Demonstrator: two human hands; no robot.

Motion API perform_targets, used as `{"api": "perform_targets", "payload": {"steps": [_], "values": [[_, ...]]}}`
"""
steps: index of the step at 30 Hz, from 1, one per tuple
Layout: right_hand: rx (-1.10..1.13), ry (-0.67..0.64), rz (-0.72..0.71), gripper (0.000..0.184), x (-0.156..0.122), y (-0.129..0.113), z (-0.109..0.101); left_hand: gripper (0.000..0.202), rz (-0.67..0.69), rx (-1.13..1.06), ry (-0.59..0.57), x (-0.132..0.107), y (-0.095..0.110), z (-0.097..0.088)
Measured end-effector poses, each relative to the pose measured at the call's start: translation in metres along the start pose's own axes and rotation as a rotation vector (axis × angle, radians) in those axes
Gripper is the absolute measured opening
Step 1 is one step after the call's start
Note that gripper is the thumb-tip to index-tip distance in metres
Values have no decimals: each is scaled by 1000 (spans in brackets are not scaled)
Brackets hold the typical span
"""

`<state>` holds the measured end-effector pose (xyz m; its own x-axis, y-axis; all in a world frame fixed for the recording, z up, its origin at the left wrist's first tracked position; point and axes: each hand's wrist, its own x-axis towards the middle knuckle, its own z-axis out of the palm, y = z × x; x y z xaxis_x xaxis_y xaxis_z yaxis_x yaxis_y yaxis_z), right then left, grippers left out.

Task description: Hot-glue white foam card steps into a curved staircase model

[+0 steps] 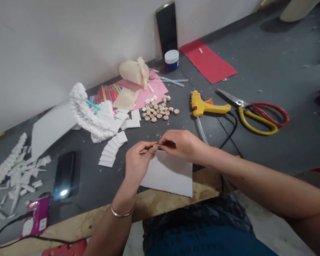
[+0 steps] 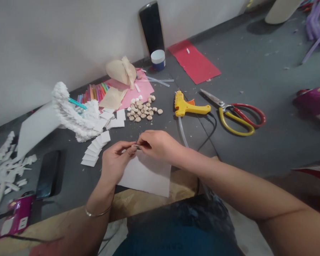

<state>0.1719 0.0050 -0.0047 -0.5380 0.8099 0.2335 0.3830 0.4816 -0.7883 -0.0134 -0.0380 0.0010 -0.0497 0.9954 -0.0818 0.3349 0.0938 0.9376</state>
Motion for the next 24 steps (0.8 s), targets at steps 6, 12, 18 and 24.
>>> {"api": "perform_targets", "payload": {"steps": [6, 12, 18, 24], "values": [[31, -17, -39, 13, -1, -2, 0, 15, -48, 4, -40, 2, 2, -3], [70, -49, -63, 13, -2, -2, -1, 17, -17, 40, -60, 2, 5, -5], [48, -83, -16, 10, 0, -3, -5, 19, -8, 60, -69, 1, 5, -5], [54, -127, -59, 13, 0, -4, -9, 24, 1, 48, -103, 2, 6, -5]]}}
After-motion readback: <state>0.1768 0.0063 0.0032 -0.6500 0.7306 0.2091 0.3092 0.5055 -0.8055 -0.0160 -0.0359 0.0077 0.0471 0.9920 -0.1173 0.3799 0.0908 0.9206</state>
